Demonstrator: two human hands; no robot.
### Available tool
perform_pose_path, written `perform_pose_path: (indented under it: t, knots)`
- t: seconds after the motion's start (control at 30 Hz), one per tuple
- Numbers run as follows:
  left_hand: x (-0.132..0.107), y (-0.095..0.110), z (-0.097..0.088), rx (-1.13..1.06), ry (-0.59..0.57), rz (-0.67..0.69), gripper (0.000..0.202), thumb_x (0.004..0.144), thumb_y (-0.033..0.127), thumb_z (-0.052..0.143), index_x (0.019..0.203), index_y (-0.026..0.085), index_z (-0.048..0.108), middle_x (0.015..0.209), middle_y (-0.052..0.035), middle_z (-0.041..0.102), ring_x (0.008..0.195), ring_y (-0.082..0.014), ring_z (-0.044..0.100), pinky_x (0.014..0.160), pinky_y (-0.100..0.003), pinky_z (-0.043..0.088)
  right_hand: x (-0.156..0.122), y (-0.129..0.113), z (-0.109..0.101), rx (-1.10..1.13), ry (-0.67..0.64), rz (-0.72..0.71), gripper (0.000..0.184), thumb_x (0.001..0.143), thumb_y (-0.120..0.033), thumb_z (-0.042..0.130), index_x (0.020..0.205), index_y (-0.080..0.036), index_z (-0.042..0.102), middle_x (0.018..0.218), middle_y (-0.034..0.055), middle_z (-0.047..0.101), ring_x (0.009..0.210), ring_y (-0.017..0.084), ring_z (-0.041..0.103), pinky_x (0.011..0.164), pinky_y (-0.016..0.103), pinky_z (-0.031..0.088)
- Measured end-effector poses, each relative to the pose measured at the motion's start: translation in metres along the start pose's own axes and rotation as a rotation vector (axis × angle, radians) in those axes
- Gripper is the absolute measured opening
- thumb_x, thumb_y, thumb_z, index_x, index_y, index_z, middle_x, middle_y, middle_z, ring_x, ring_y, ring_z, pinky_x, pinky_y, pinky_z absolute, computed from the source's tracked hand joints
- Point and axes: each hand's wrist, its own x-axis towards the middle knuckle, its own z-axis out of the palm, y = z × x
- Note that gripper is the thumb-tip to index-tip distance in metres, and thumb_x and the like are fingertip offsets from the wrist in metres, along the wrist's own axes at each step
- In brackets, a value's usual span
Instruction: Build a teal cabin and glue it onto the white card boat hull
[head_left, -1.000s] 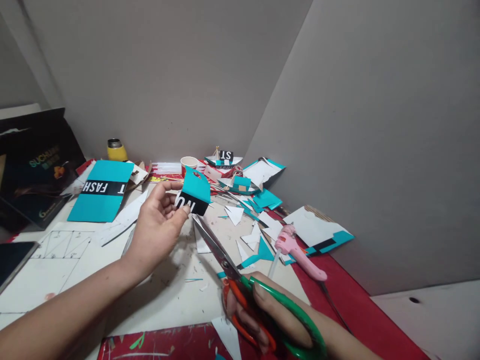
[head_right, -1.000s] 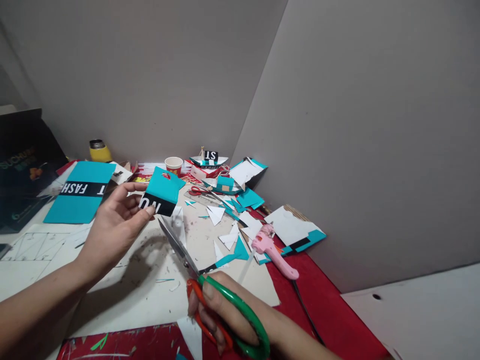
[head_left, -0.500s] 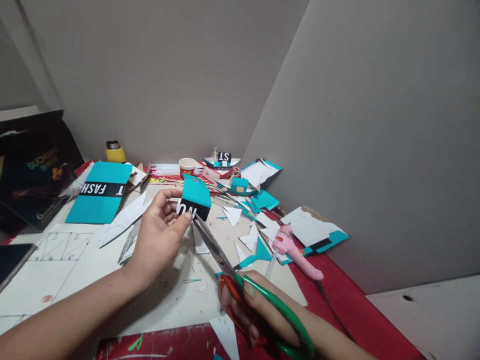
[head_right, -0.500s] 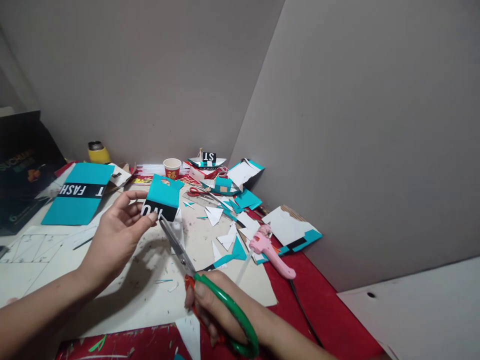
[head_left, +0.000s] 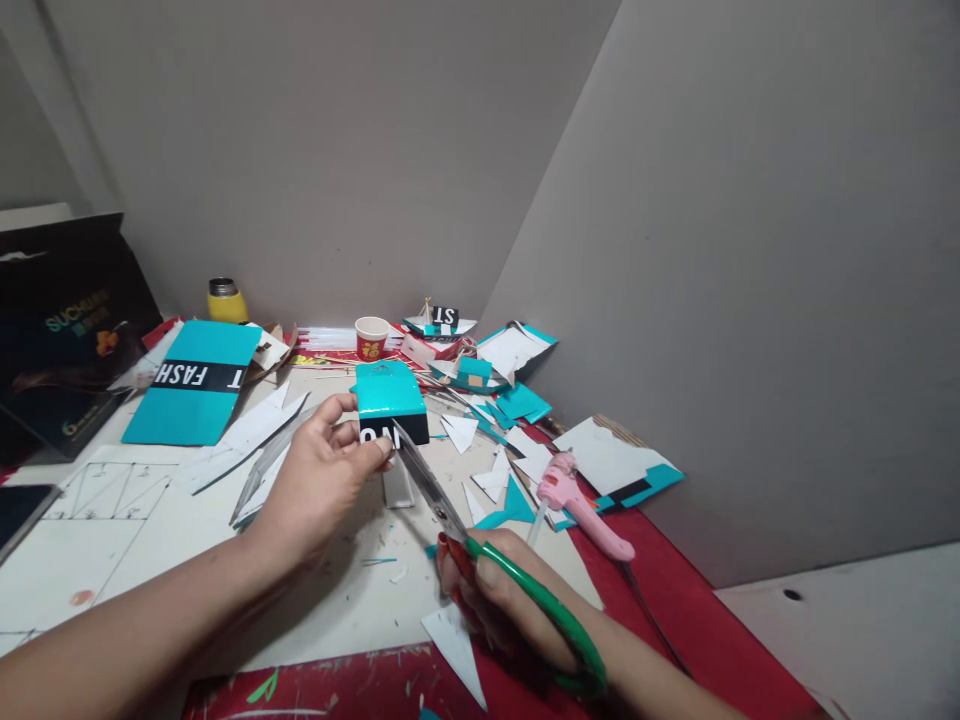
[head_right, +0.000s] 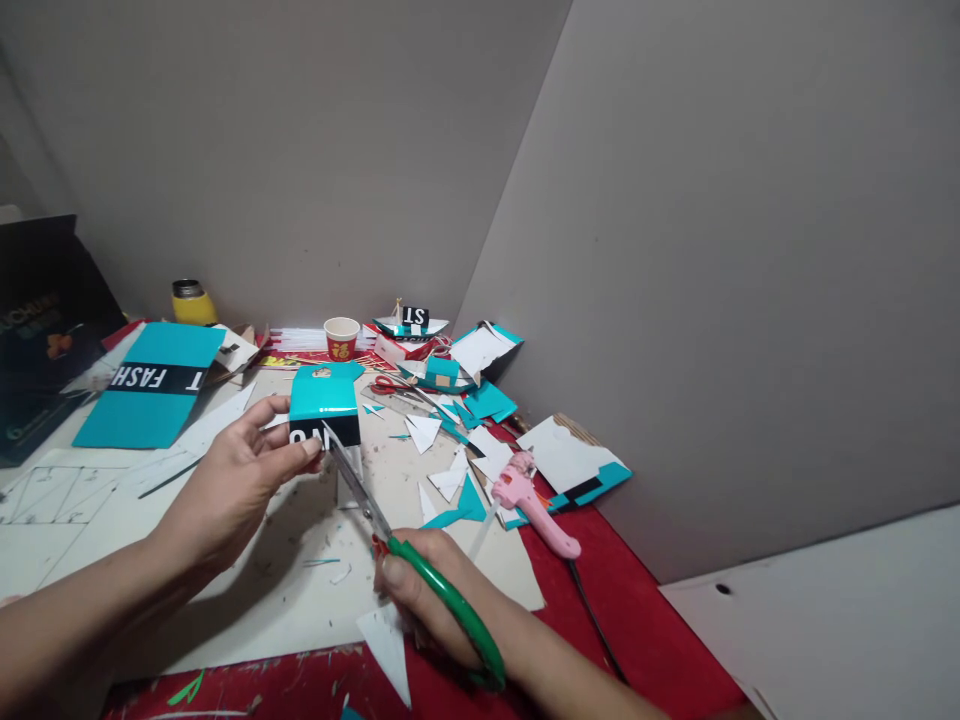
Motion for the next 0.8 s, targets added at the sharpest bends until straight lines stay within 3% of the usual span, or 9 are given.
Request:
perform_pose_path:
  t: [0.2,0.4,0.8]
  knots:
    - [0.003,0.006,-0.004,0.094,-0.129,0.049,0.034,0.074,0.018,0.068,0.108,0.016,0.061,0.083,-0.0007,0.067,0.071,-0.0119,0.058,0.068,-0.023,0.048,0.0,-0.003,-0.005,-0.082,-0.008,-0.05,0.059,0.087,-0.072,0.036,0.069,-0.017,0.047,0.051,-0.0047,0.038,0.044,0.008,0.034,0.041,0.022,0.025]
    - [0.008,0.014,-0.013,0.23,-0.265,0.04,0.031,0.088,0.033,0.057,0.113,0.017,0.064,0.09,-0.002,0.063,0.066,-0.0106,0.056,0.068,-0.028,0.049,-0.002,-0.001,-0.005,-0.059,0.005,-0.042,0.057,0.086,-0.072,0.036,0.069,-0.019,0.044,0.051,-0.0047,0.037,0.046,0.009,0.034,0.042,0.023,0.025]
    - [0.014,0.028,-0.026,0.4,-0.476,0.155,0.028,0.093,0.028,0.05,0.116,0.021,0.065,0.092,-0.0009,0.063,0.069,-0.0101,0.054,0.071,-0.026,0.047,-0.006,-0.007,-0.004,0.065,-0.094,-0.037,0.053,0.087,-0.068,0.042,0.069,-0.018,0.045,0.053,-0.0047,0.036,0.046,0.008,0.031,0.043,0.025,0.02]
